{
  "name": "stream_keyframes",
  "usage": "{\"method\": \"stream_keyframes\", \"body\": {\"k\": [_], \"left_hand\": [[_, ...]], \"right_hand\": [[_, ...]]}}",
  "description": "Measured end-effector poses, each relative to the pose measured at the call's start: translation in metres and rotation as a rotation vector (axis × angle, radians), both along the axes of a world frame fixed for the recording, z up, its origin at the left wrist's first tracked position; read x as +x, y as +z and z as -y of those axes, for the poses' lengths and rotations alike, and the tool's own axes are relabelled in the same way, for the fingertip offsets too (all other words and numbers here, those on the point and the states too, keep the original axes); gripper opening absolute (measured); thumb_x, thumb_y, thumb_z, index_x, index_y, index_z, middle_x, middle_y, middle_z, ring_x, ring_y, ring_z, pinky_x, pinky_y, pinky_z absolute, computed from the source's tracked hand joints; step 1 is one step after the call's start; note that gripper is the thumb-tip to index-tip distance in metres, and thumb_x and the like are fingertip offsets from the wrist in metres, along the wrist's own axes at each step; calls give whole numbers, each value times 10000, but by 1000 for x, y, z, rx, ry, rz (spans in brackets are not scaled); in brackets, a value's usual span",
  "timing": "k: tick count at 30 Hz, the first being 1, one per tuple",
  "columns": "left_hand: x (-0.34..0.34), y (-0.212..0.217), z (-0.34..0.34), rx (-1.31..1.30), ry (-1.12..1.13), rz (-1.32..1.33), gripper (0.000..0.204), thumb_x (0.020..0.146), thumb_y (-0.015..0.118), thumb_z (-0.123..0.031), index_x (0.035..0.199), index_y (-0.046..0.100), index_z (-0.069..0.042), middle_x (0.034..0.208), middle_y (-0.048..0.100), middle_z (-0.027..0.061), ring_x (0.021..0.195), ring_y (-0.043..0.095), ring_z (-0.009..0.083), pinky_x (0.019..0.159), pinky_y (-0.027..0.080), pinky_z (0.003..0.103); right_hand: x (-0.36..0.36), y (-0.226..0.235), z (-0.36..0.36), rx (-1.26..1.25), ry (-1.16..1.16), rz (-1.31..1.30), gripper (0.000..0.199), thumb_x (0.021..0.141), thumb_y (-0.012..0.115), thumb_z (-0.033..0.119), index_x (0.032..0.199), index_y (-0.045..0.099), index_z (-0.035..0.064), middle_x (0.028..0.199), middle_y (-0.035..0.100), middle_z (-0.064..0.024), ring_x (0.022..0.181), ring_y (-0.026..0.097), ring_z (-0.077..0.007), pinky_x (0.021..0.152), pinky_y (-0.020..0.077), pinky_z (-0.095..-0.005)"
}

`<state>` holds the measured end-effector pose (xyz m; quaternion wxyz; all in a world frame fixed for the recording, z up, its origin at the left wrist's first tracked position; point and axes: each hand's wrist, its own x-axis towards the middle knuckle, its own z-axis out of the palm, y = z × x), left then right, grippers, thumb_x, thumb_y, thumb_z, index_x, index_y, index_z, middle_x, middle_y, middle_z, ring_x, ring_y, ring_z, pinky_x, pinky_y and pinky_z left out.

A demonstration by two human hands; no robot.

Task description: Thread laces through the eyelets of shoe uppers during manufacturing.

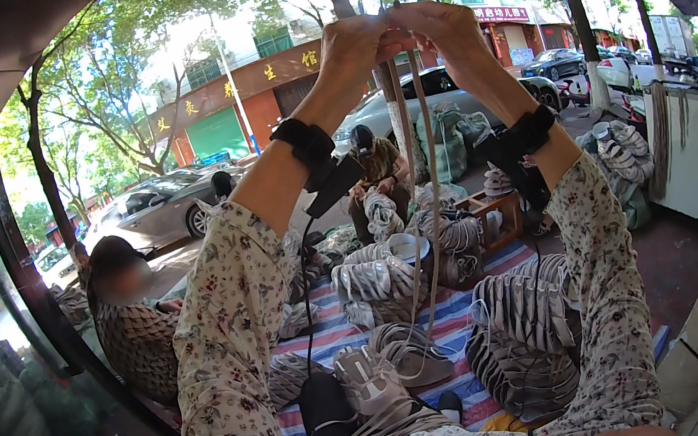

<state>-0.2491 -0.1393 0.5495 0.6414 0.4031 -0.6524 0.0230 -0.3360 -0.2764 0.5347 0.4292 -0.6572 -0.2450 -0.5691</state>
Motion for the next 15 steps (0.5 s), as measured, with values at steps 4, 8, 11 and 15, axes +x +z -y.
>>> {"method": "stream_keyframes", "body": {"k": [4,8,11,15], "left_hand": [[3,-7,6,15,-55,-66,246,970,570,-170,948,681,48,910,722,125,830,726,178,703,573,254],[15,-16,7,28,-95,-69,252,983,566,-190,964,689,29,914,722,114,841,721,164,701,568,238],[28,-26,2,47,-50,-63,270,990,569,-215,962,693,23,893,723,98,819,712,145,699,562,227],[40,-36,3,75,54,31,294,998,569,-228,924,703,23,837,718,83,770,698,122,684,554,218]], "right_hand": [[7,-4,4,108,118,-126,252,900,709,307,1031,742,94,844,660,44,736,532,-61,728,376,-282],[21,-9,23,59,421,-259,258,930,688,311,1100,725,120,899,665,49,775,573,-72,752,406,-290],[29,-17,14,101,521,-339,231,924,703,266,1093,724,110,901,664,40,788,587,-81,737,447,-292],[46,-25,34,75,523,-376,237,959,651,208,1157,697,85,1066,696,-5,968,645,-99,850,500,-296]]}}
